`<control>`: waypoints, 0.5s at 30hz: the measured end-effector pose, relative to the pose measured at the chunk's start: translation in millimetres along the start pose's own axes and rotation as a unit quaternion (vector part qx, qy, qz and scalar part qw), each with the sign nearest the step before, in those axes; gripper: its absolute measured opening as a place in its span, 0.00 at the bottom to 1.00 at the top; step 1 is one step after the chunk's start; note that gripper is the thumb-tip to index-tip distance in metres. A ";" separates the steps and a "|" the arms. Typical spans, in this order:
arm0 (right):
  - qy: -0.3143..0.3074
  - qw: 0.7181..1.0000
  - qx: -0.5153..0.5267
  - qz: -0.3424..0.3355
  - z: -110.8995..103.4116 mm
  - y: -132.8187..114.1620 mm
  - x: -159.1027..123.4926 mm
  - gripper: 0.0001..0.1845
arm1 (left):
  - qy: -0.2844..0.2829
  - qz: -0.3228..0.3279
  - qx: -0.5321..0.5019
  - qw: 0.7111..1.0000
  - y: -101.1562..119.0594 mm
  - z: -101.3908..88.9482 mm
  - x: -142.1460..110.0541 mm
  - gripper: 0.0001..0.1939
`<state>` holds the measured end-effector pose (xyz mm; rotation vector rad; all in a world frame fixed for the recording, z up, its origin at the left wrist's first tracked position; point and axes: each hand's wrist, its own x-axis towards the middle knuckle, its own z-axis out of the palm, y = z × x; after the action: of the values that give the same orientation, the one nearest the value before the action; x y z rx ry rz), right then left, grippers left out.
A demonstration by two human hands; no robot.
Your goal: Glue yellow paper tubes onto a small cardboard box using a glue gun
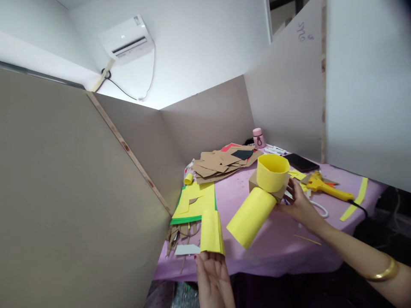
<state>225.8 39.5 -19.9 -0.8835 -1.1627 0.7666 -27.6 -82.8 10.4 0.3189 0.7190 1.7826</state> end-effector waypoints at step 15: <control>0.027 0.997 -0.055 -0.055 18.3 2.5 9.3 0.53 | 0.057 0.053 -0.011 0.997 16.9 -20.3 16.0 0.22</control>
<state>210.0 52.1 -15.2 -0.9188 -1.2043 0.5901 -57.0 -77.3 2.8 0.2446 0.7744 1.9204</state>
